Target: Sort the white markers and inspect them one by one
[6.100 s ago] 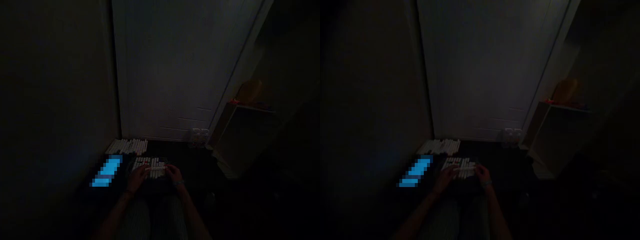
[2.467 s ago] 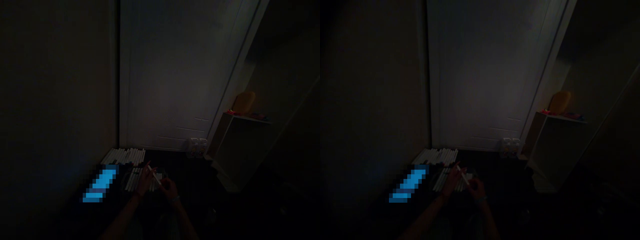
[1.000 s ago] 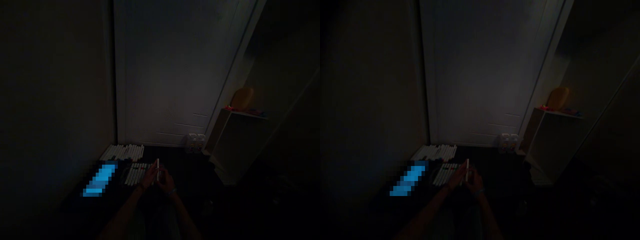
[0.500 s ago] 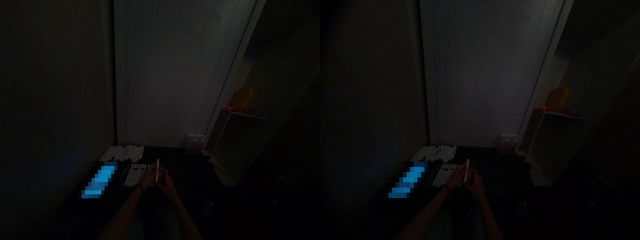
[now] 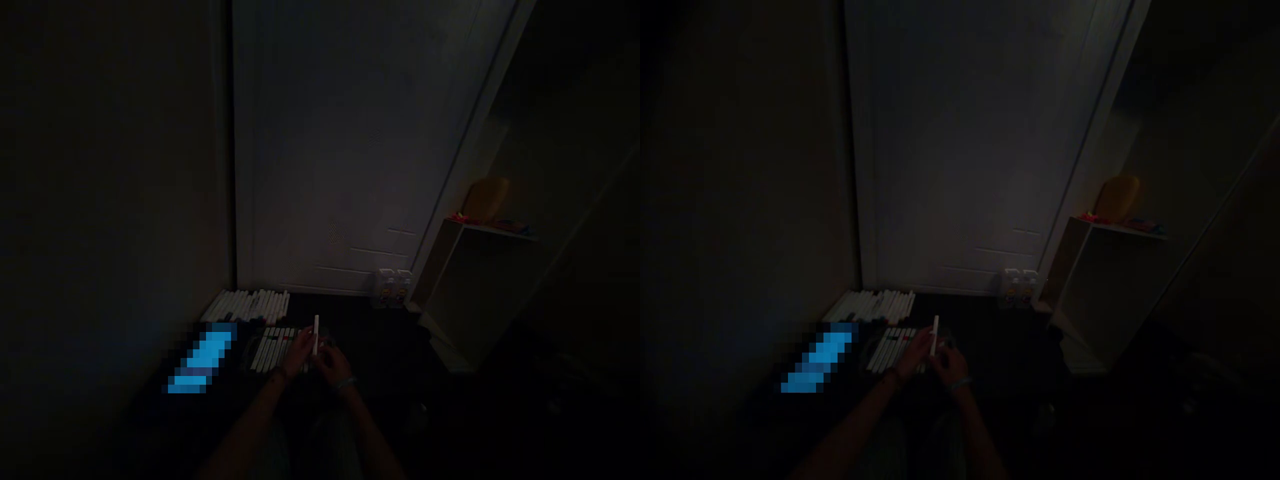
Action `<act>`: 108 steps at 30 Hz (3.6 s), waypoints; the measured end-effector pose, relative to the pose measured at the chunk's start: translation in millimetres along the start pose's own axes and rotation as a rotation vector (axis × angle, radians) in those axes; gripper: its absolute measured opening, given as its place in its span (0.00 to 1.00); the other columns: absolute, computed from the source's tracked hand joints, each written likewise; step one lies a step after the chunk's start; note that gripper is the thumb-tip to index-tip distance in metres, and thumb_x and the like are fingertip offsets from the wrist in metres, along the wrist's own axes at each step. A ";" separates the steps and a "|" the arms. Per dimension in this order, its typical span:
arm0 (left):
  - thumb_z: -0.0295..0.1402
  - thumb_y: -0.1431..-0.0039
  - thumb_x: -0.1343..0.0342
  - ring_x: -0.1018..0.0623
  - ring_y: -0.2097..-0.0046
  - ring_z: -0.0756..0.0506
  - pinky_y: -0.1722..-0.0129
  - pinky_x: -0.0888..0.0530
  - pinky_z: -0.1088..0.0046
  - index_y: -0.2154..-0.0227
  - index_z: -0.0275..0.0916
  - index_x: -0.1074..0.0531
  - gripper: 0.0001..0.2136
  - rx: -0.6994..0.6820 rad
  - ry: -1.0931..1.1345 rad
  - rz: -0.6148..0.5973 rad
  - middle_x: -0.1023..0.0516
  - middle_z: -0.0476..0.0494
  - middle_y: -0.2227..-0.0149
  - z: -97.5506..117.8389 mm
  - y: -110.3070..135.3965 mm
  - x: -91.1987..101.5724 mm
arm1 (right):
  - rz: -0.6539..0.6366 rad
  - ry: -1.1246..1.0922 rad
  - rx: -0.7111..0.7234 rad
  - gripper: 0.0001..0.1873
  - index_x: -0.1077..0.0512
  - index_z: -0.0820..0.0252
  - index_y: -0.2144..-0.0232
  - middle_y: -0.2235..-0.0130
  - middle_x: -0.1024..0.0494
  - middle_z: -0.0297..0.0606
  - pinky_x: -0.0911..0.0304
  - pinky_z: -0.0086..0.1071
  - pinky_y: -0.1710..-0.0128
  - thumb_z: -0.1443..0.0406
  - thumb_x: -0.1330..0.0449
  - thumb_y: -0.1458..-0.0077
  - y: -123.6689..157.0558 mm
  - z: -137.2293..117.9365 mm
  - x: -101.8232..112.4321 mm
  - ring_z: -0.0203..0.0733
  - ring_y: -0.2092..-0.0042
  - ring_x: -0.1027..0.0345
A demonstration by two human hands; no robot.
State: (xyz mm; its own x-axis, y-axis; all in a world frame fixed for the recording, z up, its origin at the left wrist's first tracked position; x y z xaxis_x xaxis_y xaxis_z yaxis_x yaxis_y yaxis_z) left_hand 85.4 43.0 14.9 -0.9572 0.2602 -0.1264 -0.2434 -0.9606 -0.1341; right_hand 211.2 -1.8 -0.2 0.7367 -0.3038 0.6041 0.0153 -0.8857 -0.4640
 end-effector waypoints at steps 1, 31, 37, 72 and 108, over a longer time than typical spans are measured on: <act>0.44 0.50 0.49 0.30 0.51 0.41 0.54 0.32 0.65 0.51 0.36 0.40 0.25 -0.001 -0.006 0.000 0.29 0.37 0.53 1.0 0.5 -0.3 | 0.003 0.004 -0.003 0.13 0.29 0.55 0.63 0.69 0.28 0.35 0.42 0.27 0.67 0.58 0.43 0.52 -0.3 0.7 -0.9 0.37 0.67 0.35; 0.45 0.49 0.50 0.26 0.58 0.45 0.56 0.30 0.62 0.43 0.44 0.55 0.33 -0.024 0.173 0.020 0.33 0.37 0.50 5.4 3.2 -5.7 | 0.228 -0.446 -0.112 0.20 0.32 0.58 0.56 0.57 0.26 0.40 0.37 0.35 0.57 0.56 0.50 0.46 3.2 -15.2 24.1 0.42 0.56 0.32; 0.44 0.46 0.54 0.26 0.60 0.46 0.58 0.29 0.65 0.52 0.41 0.39 0.20 -0.209 -0.055 0.175 0.34 0.41 0.50 14.5 10.8 -6.4 | 0.295 -0.407 -0.188 0.22 0.32 0.59 0.55 0.55 0.27 0.40 0.37 0.34 0.57 0.54 0.52 0.46 2.2 1.6 20.7 0.42 0.54 0.33; 0.38 0.41 0.60 0.41 0.44 0.45 0.46 0.43 0.60 0.46 0.48 0.44 0.19 -0.637 -1.468 -0.068 0.39 0.51 0.44 5.1 40.8 28.2 | 0.001 0.117 0.138 0.13 0.30 0.52 0.63 0.62 0.27 0.33 0.50 0.37 0.51 0.61 0.41 0.54 5.1 -15.0 9.2 0.40 0.58 0.37; 0.40 0.41 0.60 0.41 0.43 0.44 0.45 0.45 0.59 0.46 0.50 0.44 0.19 -0.631 -1.449 -0.049 0.37 0.50 0.45 5.4 42.7 25.8 | 0.036 0.118 0.103 0.09 0.32 0.53 0.62 0.62 0.28 0.34 0.46 0.34 0.56 0.64 0.49 0.46 7.7 -9.1 7.0 0.39 0.59 0.38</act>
State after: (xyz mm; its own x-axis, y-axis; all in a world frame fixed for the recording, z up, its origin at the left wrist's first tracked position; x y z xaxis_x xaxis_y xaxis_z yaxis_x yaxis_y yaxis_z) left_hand 49.4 8.2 11.2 -0.3714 -0.3770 0.8485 -0.5294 -0.6647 -0.5271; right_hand 210.3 -13.9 6.4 0.6533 -0.3792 0.6554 0.0645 -0.8345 -0.5472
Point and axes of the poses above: each hand's wrist, its own y-axis away from the middle knuckle, its own x-axis out of the back of the hand, z = x × y, the point moved 2 cm from there along -y, towards the middle knuckle
